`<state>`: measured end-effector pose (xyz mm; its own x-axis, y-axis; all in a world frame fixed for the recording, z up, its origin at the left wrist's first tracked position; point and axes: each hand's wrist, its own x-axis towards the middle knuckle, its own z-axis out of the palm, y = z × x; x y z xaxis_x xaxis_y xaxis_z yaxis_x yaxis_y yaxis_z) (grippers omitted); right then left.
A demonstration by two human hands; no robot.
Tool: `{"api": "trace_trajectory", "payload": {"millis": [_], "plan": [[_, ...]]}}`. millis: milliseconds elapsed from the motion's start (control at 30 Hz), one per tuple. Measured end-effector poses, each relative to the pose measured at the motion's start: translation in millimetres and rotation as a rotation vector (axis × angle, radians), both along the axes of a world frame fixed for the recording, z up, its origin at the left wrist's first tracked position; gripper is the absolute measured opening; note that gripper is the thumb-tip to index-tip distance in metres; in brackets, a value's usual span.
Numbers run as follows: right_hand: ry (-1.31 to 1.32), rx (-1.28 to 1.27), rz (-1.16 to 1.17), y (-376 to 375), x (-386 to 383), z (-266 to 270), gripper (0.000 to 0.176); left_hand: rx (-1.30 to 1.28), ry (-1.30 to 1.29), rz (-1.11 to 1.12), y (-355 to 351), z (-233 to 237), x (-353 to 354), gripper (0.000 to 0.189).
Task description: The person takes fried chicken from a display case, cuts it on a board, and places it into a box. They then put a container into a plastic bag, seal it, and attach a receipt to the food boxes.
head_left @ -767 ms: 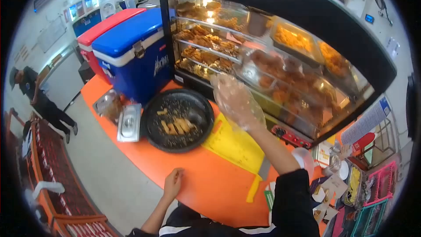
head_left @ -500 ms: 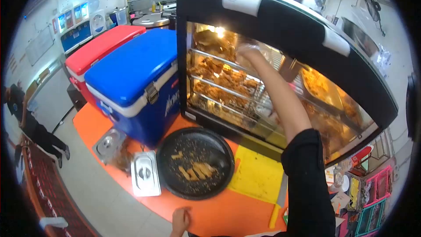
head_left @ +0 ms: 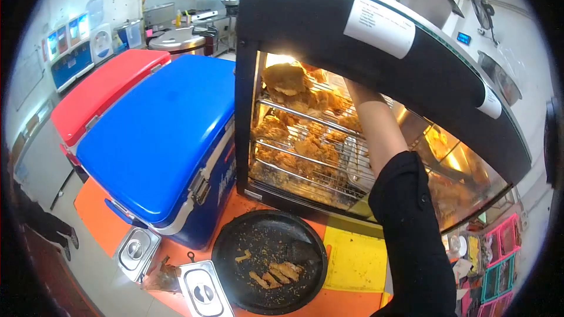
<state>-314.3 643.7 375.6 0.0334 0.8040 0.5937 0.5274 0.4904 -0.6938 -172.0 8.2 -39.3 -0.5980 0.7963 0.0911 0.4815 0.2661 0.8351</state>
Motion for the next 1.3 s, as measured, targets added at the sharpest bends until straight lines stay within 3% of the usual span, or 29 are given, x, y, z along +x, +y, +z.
{"api": "trace_trajectory", "payload": {"millis": [200,333,400,467,533,600,633,667,700,733,767,833,867,933,967,1000,1067,1167,1233,1300], "plan": [[0.811,-0.150,0.462,-34.7,9.8,13.3,0.041,0.004,0.049,-0.015,-11.3,-7.1,9.3,0.018],[1.069,-0.296,0.784,-94.6,28.9,23.7,0.041,0.030,0.137,-0.017,-30.1,-30.3,20.9,0.018],[1.068,-0.392,0.907,-138.6,54.7,14.9,0.041,0.011,0.167,-0.051,-37.1,-35.1,22.3,0.018],[0.990,-0.503,0.978,-198.1,93.2,-2.5,0.040,-0.024,0.115,-0.120,-32.9,-8.0,18.1,0.020],[0.795,-0.624,0.983,-265.6,146.5,-28.7,0.040,-0.029,0.115,-0.101,-29.7,2.1,20.7,0.020],[0.429,-0.691,0.965,-316.5,217.6,-66.6,0.046,0.016,0.139,-0.085,-33.4,-2.6,21.2,0.019],[0.363,-0.623,1.066,-315.6,250.9,-119.2,0.041,0.035,0.144,-0.080,-32.3,-3.2,20.7,0.019],[0.123,-0.632,0.995,-316.7,286.8,-166.4,0.040,0.021,0.140,-0.084,-31.7,-1.9,22.2,0.019],[0.198,-0.802,0.926,-332.5,321.0,-210.0,0.038,0.040,0.144,-0.062,-29.6,-0.1,24.0,0.019],[0.076,-0.806,0.762,-320.9,363.8,-295.3,0.037,0.062,0.151,-0.044,-29.3,1.7,25.5,0.019],[0.363,-0.972,0.733,-349.8,384.0,-297.8,0.049,0.059,0.148,-0.059,-29.9,2.6,27.7,0.019],[-0.123,-1.103,0.729,-348.9,413.6,-312.8,0.048,0.055,0.152,-0.077,-26.5,5.1,32.5,0.019],[-0.115,-1.101,0.714,-343.4,425.0,-329.6,0.048,0.058,0.152,-0.093,-22.8,8.3,37.8,0.019],[-0.184,-0.865,0.695,-333.3,436.6,-358.5,0.041,0.070,0.230,-0.195,-14.3,15.7,44.6,0.019],[-0.778,-0.421,0.519,-324.5,445.3,-363.5,0.050,0.054,0.272,-0.252,-6.9,14.9,51.5,0.020],[-0.771,-0.440,0.518,-330.9,462.2,-371.6,0.050,0.039,0.271,-0.263,0.4,11.9,62.7,0.020],[-0.800,0.004,0.124,-356.1,484.7,-369.8,0.059,0.079,0.326,-0.419,31.5,22.4,80.9,0.022],[-0.684,-0.234,-0.047,-459.9,507.7,-333.6,0.056,0.058,0.451,-0.435,87.2,26.6,112.6,0.022],[-0.630,-0.344,-0.116,-480.2,513.0,-335.4,0.056,0.071,0.423,-0.376,131.9,37.7,132.2,0.021],[-0.727,-0.753,-0.205,-483.4,514.7,-359.1,0.057,0.109,0.380,-0.336,168.8,43.0,141.3,0.021]]}}
